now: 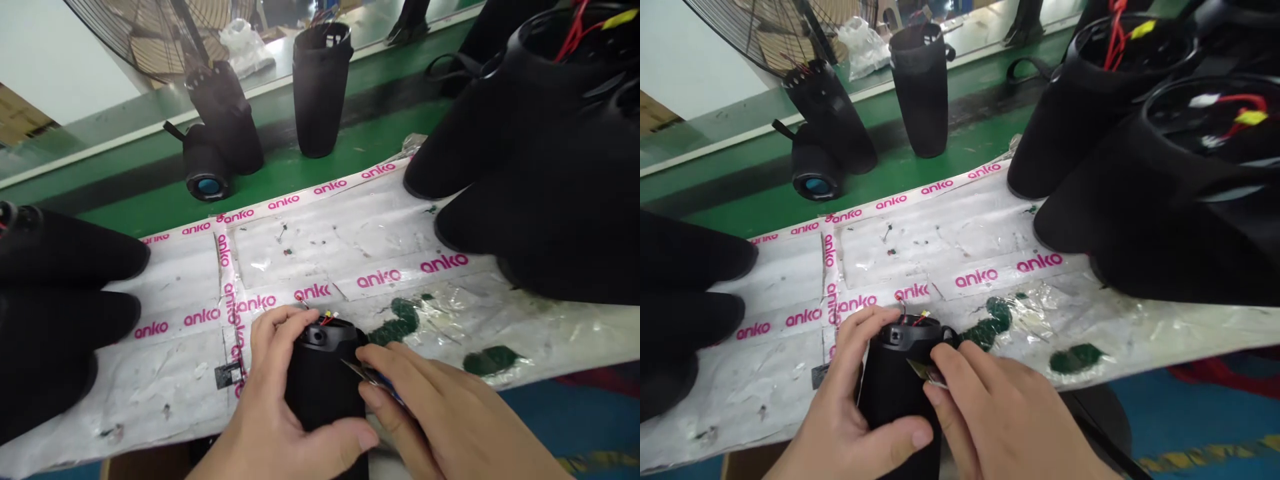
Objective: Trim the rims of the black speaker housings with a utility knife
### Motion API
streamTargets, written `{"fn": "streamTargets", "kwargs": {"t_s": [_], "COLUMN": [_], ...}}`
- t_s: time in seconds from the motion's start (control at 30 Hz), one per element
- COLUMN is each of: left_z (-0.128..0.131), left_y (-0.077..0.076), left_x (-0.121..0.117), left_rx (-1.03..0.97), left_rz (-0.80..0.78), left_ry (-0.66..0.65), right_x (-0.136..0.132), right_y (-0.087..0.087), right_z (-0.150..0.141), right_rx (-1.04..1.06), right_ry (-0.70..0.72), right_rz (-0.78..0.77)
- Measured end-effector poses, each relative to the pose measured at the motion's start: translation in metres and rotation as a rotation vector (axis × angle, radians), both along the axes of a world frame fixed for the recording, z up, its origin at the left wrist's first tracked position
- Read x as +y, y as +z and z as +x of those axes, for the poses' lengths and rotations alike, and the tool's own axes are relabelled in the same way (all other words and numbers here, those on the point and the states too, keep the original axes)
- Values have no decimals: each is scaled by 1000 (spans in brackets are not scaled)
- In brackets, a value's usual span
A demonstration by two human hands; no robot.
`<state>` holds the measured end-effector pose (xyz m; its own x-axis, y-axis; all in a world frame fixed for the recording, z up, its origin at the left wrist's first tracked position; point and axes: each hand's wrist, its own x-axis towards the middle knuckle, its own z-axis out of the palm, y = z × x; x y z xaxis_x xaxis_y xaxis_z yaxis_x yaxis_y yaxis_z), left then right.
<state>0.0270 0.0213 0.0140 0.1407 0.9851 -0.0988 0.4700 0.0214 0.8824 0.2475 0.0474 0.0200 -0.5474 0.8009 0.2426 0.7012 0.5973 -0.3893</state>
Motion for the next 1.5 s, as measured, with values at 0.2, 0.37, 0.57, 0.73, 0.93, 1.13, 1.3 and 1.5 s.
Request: {"fn": "streamTargets", "kwargs": {"t_s": [0.2, 0.37, 0.57, 0.73, 0.93, 1.13, 1.3, 1.5], "left_z": [21, 24, 35, 38, 38, 42, 43, 50], "left_y": [-1, -1, 0, -1, -4, -6, 1, 6], "left_x": [6, 7, 5, 5, 7, 7, 10, 11], "left_rx": [19, 62, 72, 106, 116, 131, 177, 204], "left_rz": [66, 93, 120, 116, 141, 162, 57, 63], "left_ry": [-44, -72, 5, 9, -13, -37, -50, -90], "right_x": [5, 3, 2, 1, 4, 20, 36, 24], "right_y": [0, 1, 3, 8, 14, 16, 27, 37], "right_z": [13, 19, 22, 19, 16, 22, 18, 25], "right_rx": [-233, -271, -318, -333, -361, -434, -523, -404], "right_ry": [34, 24, 63, -11, -55, 95, 132, 128], "right_rz": [176, 182, 117, 124, 126, -75, -141, -65]}}
